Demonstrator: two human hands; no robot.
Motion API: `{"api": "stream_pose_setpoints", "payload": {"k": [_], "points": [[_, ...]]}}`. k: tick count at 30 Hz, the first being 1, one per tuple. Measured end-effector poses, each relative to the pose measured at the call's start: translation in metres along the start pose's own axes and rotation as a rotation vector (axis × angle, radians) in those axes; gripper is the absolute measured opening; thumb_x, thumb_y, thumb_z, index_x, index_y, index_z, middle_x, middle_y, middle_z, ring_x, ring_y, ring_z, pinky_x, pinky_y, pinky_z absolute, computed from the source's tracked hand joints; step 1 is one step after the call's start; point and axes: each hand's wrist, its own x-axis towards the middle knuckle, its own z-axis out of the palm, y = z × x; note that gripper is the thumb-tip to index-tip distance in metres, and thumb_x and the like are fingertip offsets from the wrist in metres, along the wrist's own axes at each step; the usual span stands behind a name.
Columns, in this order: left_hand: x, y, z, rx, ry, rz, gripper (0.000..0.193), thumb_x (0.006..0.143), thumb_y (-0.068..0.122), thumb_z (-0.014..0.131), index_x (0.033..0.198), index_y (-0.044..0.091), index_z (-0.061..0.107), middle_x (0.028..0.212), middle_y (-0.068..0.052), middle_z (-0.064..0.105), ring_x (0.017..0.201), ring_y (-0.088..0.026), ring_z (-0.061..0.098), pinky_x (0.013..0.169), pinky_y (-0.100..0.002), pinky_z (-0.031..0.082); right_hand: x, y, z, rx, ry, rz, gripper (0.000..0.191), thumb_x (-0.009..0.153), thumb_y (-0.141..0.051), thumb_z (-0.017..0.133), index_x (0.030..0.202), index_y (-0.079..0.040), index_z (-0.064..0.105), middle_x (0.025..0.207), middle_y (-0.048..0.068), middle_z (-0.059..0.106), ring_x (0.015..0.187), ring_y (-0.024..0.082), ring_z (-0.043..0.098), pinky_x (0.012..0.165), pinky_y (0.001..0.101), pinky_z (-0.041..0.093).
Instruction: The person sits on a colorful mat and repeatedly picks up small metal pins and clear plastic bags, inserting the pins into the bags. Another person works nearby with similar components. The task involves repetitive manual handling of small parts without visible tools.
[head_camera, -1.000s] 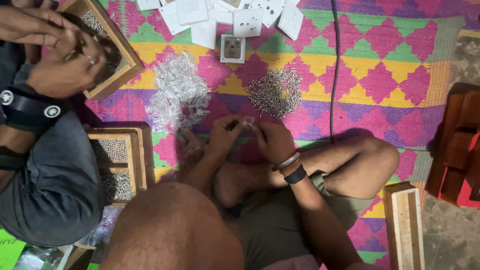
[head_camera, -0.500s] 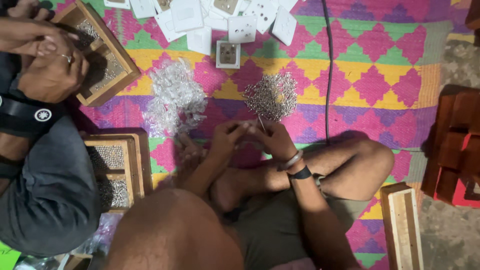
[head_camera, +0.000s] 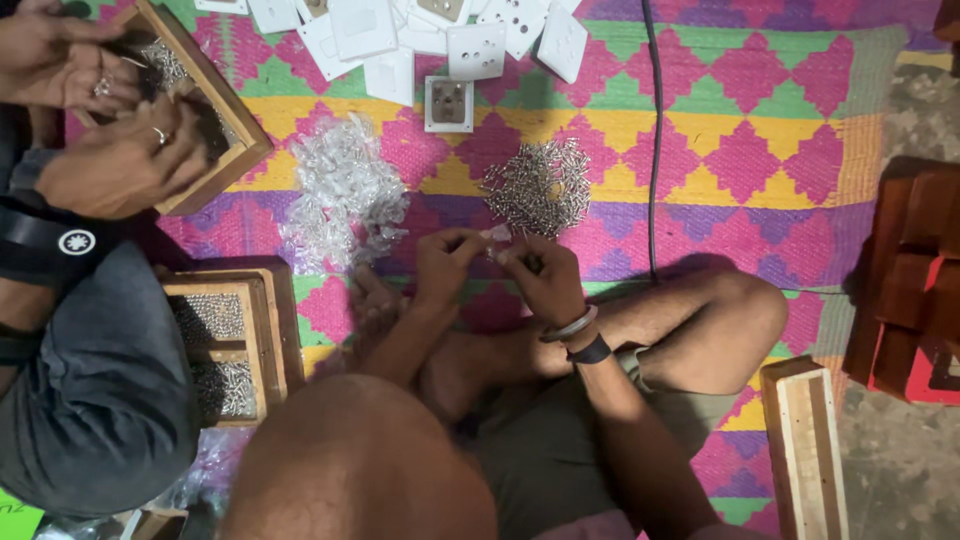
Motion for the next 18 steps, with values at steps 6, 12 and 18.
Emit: {"api": "stream_pose_setpoints", "payload": {"k": [6,12,18], "points": [[0.007,0.016,-0.02,-0.024,0.241,-0.114,0.01,0.088,0.011,0.073,0.089,0.003,0.078,0.074,0.003,0.07,0.064,-0.005,0.057,0.055,-0.023,0.041,-0.005,0.001,-0.007,-0.08,0.049,-0.055,0.02,0.091,-0.021,0.08,0.081,-0.005,0.072,0.058,-0.004,0.061,0.05,0.003,0.051,0.045,0.0232,0.037],[0.006,0.011,-0.02,-0.03,0.212,-0.138,0.01,0.09,0.014,0.075,0.089,0.004,0.077,0.07,0.006,0.061,0.056,-0.003,0.044,0.047,-0.024,0.029,0.024,0.027,-0.032,0.841,0.036,0.667,0.018,0.099,-0.027,0.067,0.092,-0.01,0.065,0.067,-0.004,0.057,0.049,0.006,0.043,0.038,0.021,0.028],[0.014,0.007,-0.016,0.138,0.047,0.055,0.016,0.092,0.014,0.074,0.095,-0.001,0.078,0.08,0.0,0.07,0.07,-0.007,0.057,0.061,-0.026,0.044,0.034,0.031,-0.03,0.993,-0.065,0.778,0.013,0.096,-0.02,0.06,0.107,-0.02,0.067,0.067,-0.006,0.047,0.045,0.004,0.035,0.036,0.0174,0.024]]}}
